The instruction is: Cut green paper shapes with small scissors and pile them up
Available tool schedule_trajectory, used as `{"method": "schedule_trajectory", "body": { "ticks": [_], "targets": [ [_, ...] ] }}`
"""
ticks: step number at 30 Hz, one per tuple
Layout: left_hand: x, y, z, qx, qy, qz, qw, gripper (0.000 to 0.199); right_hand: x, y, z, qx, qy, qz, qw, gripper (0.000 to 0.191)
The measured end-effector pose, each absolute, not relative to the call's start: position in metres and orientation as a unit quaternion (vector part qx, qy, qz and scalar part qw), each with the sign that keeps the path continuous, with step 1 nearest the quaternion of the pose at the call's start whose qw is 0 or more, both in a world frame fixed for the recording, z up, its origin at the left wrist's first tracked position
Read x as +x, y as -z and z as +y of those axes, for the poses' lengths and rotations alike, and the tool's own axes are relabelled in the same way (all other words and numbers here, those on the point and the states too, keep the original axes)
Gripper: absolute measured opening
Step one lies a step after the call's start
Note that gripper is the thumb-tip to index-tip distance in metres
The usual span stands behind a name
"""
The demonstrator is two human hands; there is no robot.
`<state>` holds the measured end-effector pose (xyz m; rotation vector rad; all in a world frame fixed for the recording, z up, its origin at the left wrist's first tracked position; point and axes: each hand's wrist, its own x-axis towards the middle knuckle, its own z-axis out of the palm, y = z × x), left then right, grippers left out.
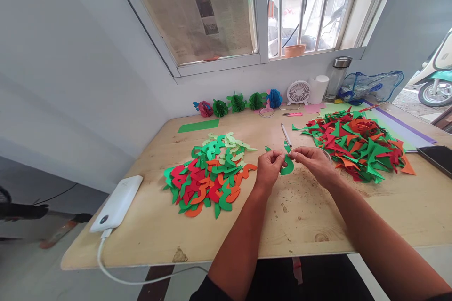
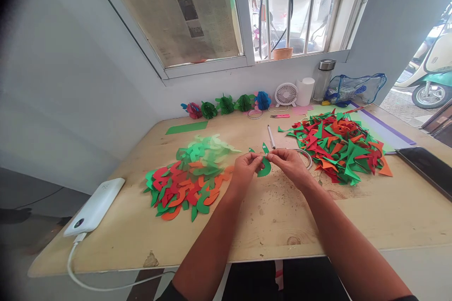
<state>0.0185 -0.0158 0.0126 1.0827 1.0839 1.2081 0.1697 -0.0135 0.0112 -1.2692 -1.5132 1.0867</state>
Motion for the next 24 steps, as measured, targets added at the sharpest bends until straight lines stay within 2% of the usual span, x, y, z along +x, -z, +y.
{"method": "schedule_trajectory", "body": {
  "ticks": [18,24],
  "targets": [
    [0.018,-0.01,-0.014,0.461,-0.515,0.464,0.555,0.02,0.166,-0.014,-0.015,-0.499,-0.424,-0.618,0.434,0.031],
    [0.018,-0.009,-0.014,0.468,-0.518,0.472,0.539,0.02,0.163,-0.022,-0.018,-0.519,-0.393,-0.627,0.427,0.036]
  ]
}}
